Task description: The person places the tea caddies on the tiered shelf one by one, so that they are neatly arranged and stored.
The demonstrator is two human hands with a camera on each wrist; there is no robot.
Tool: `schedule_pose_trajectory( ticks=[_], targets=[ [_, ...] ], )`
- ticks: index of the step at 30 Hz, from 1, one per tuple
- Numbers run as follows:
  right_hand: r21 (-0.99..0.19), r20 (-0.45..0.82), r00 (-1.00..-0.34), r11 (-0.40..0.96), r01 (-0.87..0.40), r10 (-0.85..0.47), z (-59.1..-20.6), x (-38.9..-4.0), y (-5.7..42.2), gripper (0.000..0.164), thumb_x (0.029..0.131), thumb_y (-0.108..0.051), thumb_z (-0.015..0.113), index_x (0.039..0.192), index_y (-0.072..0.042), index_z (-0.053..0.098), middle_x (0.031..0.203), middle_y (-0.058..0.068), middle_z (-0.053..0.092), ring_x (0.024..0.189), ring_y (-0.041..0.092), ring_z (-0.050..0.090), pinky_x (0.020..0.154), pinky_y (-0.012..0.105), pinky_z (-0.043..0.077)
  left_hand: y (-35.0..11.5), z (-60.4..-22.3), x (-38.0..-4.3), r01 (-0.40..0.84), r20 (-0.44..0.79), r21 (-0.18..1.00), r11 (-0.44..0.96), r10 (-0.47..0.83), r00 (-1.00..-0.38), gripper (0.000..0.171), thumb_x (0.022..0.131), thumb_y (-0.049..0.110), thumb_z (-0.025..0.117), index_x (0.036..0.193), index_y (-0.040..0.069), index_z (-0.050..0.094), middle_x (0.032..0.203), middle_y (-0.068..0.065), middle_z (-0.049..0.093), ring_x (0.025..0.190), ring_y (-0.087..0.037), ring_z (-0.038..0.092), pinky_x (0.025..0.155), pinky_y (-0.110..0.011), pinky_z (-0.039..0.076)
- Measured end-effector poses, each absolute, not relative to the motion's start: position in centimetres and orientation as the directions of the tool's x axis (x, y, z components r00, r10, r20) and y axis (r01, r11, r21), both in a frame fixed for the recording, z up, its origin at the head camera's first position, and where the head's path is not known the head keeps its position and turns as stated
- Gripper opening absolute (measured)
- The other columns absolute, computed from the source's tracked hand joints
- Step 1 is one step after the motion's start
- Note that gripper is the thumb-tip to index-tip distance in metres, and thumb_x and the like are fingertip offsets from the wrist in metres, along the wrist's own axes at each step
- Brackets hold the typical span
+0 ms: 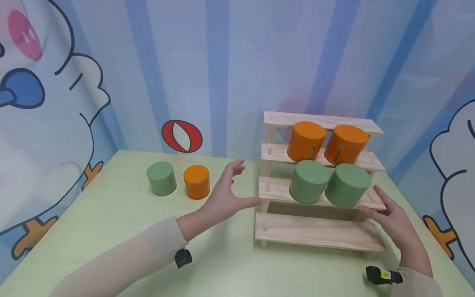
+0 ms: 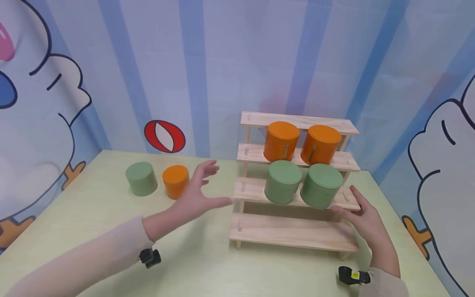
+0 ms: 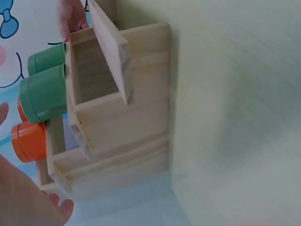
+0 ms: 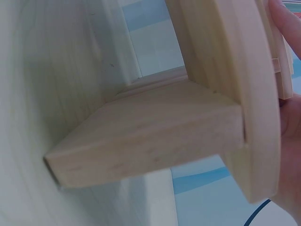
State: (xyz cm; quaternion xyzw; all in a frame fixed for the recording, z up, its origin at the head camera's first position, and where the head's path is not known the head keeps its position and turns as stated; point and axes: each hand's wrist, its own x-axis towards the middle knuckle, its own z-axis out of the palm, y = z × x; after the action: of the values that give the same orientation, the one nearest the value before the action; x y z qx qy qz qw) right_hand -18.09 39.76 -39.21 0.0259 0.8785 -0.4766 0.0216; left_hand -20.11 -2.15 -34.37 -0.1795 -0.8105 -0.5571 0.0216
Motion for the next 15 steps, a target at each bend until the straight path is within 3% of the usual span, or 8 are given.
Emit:
schedule_pose_trajectory(
  ticks=[9,15],
  targets=[
    [-0.832,-0.068,-0.997,0.550,0.075,0.032,-39.2,-18.0,39.7,0.093,0.096,-0.040,0.057,0.152,-0.019,-0.014,0.156,0.029,-0.002,0.137,0.056,0.011,0.102,0.072,0.023,-5.9,-36.2,-21.0,0.319,0.281,0.878,0.357,0.155,-0.947,0.091,0.076,0.023,0.083,0.147,0.016,0.027,0.147,-0.002,0.038,0.137,-0.022,0.034,0.113,-0.048,0.030],
    [-0.832,-0.066,-0.997,0.550,0.074,0.035,-39.2,-18.1,39.7,0.092,0.096,-0.041,0.057,0.152,-0.020,-0.014,0.157,0.027,-0.004,0.138,0.055,0.010,0.102,0.072,0.022,-8.2,-37.2,-22.2,0.319,0.293,0.841,0.436,0.127,-0.948,0.093,0.077,0.026,0.082,0.148,0.013,0.025,0.150,-0.006,0.034,0.138,-0.029,0.032,0.109,-0.055,0.032]
  ],
)
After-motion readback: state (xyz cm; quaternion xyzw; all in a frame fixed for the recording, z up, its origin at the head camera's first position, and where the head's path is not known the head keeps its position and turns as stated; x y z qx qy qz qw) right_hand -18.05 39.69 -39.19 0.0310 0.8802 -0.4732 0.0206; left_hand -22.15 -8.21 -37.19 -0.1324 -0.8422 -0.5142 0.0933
